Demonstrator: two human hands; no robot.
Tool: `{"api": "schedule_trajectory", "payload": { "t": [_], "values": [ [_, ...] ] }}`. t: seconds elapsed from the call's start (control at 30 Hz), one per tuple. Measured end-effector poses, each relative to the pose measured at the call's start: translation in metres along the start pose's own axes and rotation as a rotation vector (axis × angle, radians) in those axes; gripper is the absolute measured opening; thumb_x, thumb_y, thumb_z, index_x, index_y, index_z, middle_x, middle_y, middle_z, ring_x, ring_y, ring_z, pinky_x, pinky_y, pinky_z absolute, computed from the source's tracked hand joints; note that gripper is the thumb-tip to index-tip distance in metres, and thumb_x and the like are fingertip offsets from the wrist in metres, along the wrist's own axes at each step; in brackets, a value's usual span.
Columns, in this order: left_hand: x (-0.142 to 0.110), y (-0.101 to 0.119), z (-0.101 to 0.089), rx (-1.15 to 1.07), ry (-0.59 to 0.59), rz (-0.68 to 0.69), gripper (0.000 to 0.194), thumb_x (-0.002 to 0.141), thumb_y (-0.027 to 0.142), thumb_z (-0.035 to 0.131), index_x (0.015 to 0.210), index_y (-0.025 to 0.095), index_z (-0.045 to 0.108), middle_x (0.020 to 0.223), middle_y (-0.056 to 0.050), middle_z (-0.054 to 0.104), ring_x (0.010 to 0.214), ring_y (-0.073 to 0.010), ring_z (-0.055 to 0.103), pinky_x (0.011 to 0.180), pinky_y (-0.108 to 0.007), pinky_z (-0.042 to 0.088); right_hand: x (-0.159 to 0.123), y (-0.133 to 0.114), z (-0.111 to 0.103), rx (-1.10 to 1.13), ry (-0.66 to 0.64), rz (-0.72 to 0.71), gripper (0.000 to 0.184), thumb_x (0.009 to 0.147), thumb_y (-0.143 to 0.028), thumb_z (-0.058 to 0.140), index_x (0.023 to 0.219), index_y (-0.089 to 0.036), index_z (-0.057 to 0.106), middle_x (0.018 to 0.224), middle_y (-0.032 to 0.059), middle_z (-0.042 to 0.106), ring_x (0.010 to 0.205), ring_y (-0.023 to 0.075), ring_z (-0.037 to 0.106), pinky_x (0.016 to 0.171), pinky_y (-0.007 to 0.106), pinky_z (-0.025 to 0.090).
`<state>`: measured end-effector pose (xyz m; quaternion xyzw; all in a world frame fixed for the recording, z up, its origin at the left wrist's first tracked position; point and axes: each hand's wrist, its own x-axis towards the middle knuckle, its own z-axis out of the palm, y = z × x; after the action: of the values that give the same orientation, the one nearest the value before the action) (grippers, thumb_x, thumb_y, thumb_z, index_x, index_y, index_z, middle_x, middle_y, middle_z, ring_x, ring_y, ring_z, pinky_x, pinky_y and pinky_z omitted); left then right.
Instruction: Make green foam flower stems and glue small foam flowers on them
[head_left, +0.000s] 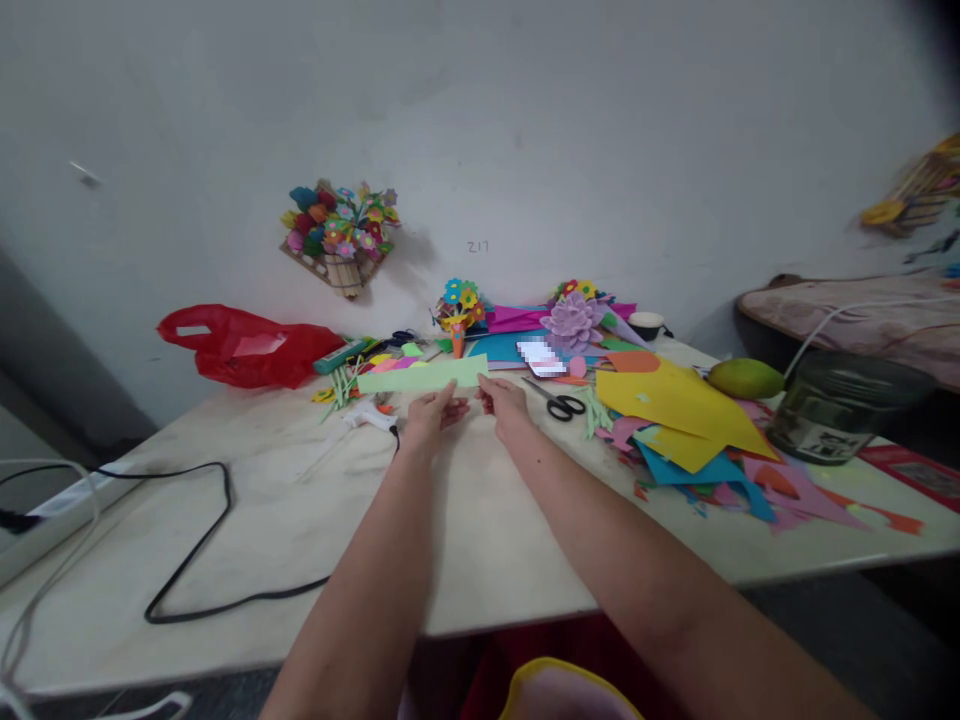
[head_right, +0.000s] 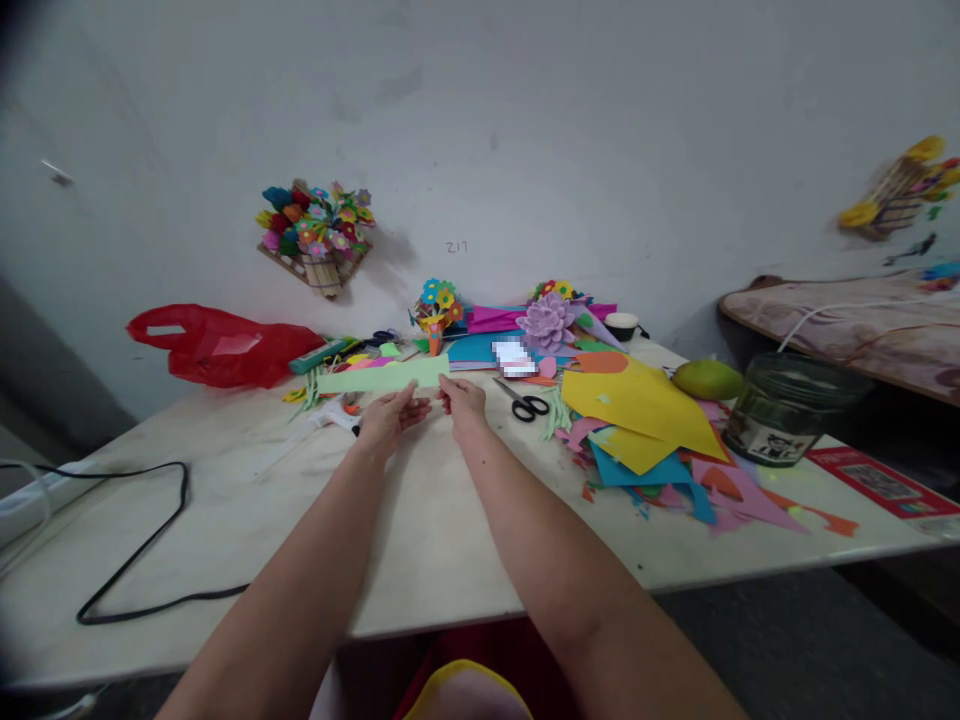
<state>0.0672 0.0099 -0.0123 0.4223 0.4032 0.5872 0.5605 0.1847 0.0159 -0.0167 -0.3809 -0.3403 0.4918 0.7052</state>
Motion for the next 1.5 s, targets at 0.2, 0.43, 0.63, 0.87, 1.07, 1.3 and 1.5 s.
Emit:
{"api": "schedule_trajectory", "payload": {
  "t": [0.2,0.43,0.63,0.87,1.07,1.3,1.5],
  "values": [
    [0.001,-0.002,0.002,0.003,0.064,0.098,0.03,0.059,0.037,0.071,0.067,0.012,0.056,0.068,-0.009,0.065,0.056,-0.0142,0.061,0.057,-0.027,0.048,-0.003,0.001,0.001,-0.002,-0.031,0.041,0.021,0.058,-0.03,0.065,0.053,-0.014,0.053,0.044,-0.0032,0.052,0.036,0.0038,0.038,0.035,0.017,0.027],
    [0.007,0.006,-0.002,-0.191,0.235,0.265,0.025,0.06,0.032,0.068,0.065,0.014,0.051,0.053,0.002,0.056,0.05,-0.0108,0.057,0.06,-0.028,0.047,-0.002,0.008,0.003,-0.337,-0.297,-0.022,0.013,0.065,-0.026,0.06,0.061,-0.014,0.06,0.059,0.0017,0.063,0.049,0.0081,0.051,0.045,0.018,0.038],
    [0.015,0.009,-0.022,-0.278,0.321,0.212,0.011,0.07,0.025,0.054,0.068,0.017,0.047,0.063,0.001,0.058,0.063,-0.0121,0.059,0.07,-0.03,0.043,-0.018,0.023,0.014,-1.302,-0.67,-0.349,0.033,0.076,-0.023,0.05,0.107,-0.016,0.06,0.129,0.0101,0.046,0.122,0.0231,0.036,0.101,0.037,0.023],
    [0.025,-0.003,-0.027,-0.059,0.414,0.266,0.011,0.07,0.019,0.055,0.06,0.016,0.049,0.062,0.003,0.054,0.06,-0.0079,0.054,0.073,-0.025,0.041,-0.047,0.034,0.035,-1.617,-0.913,-0.385,0.058,0.086,-0.035,0.026,0.138,-0.011,0.022,0.144,0.0096,0.018,0.132,0.0263,0.013,0.105,0.044,0.01],
    [0.027,-0.003,-0.034,0.0,0.542,0.257,0.006,0.065,0.015,0.054,0.06,0.015,0.05,0.056,0.001,0.054,0.06,-0.0118,0.056,0.064,-0.025,0.043,-0.031,0.035,0.039,-1.614,-0.996,-0.473,0.053,0.085,-0.038,0.029,0.135,-0.022,0.029,0.142,0.0044,0.026,0.13,0.0246,0.019,0.103,0.047,0.014],
    [0.027,-0.001,-0.032,-0.039,0.571,0.214,0.003,0.063,0.014,0.052,0.061,0.015,0.05,0.053,0.001,0.055,0.055,-0.012,0.057,0.06,-0.025,0.045,0.01,0.007,-0.011,-1.798,-0.644,-0.246,0.055,0.088,-0.043,0.02,0.136,-0.018,0.027,0.144,0.0065,0.021,0.131,0.022,0.016,0.102,0.047,0.01],
    [0.014,-0.001,-0.015,-0.042,0.37,0.145,0.012,0.067,0.023,0.054,0.063,0.017,0.046,0.051,-0.001,0.057,0.05,-0.0145,0.059,0.052,-0.026,0.045,0.019,-0.029,-0.042,-2.131,-0.22,-0.235,0.034,0.08,-0.019,0.041,0.105,-0.009,0.062,0.118,0.02,0.052,0.114,0.0308,0.041,0.094,0.048,0.02]
  ]
}}
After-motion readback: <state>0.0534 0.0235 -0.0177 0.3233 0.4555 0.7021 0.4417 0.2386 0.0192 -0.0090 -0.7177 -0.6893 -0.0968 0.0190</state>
